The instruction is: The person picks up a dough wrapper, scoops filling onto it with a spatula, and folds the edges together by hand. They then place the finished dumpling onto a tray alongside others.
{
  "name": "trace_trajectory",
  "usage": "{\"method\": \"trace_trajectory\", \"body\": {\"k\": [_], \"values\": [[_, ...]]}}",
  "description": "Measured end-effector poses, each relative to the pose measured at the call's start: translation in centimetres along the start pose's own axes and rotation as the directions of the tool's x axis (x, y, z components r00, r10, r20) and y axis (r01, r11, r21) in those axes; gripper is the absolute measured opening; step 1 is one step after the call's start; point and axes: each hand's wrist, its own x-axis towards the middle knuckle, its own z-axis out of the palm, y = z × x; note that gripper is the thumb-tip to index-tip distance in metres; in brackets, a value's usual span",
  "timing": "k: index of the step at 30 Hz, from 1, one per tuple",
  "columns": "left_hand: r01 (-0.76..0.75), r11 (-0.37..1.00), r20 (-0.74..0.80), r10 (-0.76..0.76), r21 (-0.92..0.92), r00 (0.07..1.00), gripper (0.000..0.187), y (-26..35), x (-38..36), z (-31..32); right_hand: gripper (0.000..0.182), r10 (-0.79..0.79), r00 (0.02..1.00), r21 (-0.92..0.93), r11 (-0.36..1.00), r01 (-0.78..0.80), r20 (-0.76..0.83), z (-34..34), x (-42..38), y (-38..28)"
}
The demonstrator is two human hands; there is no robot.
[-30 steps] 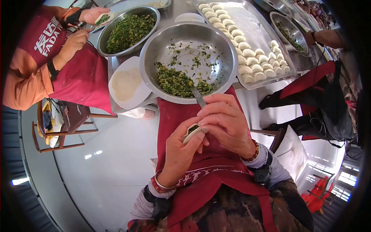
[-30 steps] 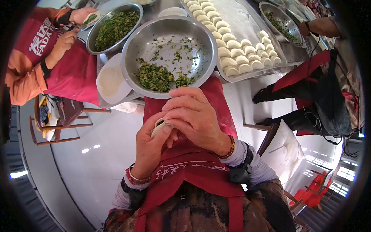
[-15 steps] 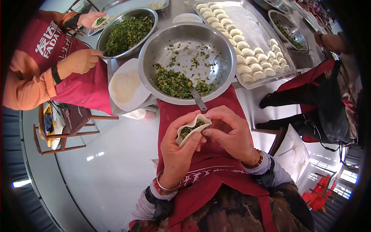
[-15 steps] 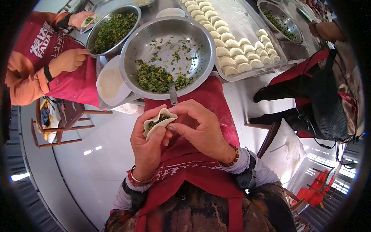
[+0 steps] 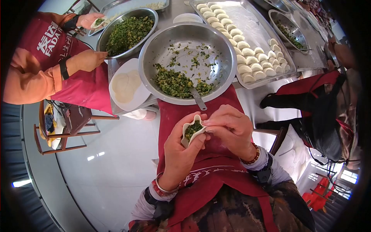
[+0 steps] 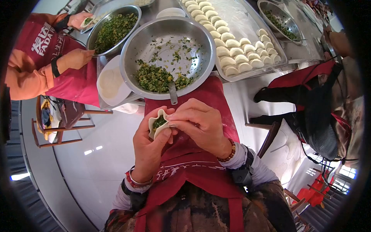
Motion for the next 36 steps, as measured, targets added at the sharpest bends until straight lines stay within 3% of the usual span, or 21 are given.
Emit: {"method": "trace_trajectory", "body": {"k": [3,6,12,15,17,19,21,27,30,33,36], "values": [[-0.023,0.998,0.001,0.023,0.057,1.000,0.039,0.0,-0.1,-0.1,0.017,0.277,0.958,0.252,0.935,-0.251,-0.073,0.7,-0.2,-1.0],[-0.033,0.998,0.011,0.033,0.058,0.999,0.037,0.2,0.0,0.2,0.018,0.162,0.981,0.181,0.973,-0.141,-0.107,1.0,-0.8,-0.2],[-0.032,0.997,0.031,0.030,0.076,0.999,0.033,0.3,-0.1,0.3,0.018,0.162,0.984,0.177,0.973,-0.147,-0.075,0.6,-0.5,-0.5],[-0.027,0.993,0.062,0.020,0.116,0.998,0.033,0.1,-0.2,-0.1,0.020,0.023,0.999,0.053,0.998,-0.021,-0.037,0.2,-0.2,0.0],[-0.017,0.992,0.072,0.008,0.123,0.997,0.034,0.1,-0.2,-0.1,0.020,0.181,0.979,0.094,0.981,-0.172,-0.094,0.2,0.0,-1.5],[-0.004,0.994,0.064,-0.004,0.113,0.998,0.036,0.4,-0.3,0.1,0.020,0.144,0.986,0.048,0.989,-0.141,-0.079,0.0,0.2,-1.6],[-0.032,0.993,0.070,0.024,0.116,0.997,0.038,0.5,-0.3,0.2,0.019,-0.077,0.997,-0.073,0.994,0.079,0.020,-0.5,0.3,-0.4],[0.047,0.998,0.102,-0.050,0.030,0.994,0.041,0.4,-0.5,0.2,0.022,-0.031,0.997,0.011,0.999,0.032,-0.068,-0.4,-1.0,-0.5],[0.073,0.997,0.081,-0.075,0.024,0.994,0.040,0.6,-0.6,0.3,0.018,0.193,0.979,0.063,0.980,-0.189,-0.068,-0.3,-0.4,-1.5],[0.040,0.997,0.078,-0.045,0.065,0.996,0.042,0.6,-0.8,0.4,0.021,0.135,0.987,0.056,0.990,-0.131,-0.085,-0.2,-0.4,-1.4],[0.005,0.990,0.113,-0.021,0.142,0.993,0.043,0.5,-0.7,0.4,0.022,-0.063,0.995,-0.077,0.995,0.057,-0.078,-0.5,-0.3,-0.6]]}}
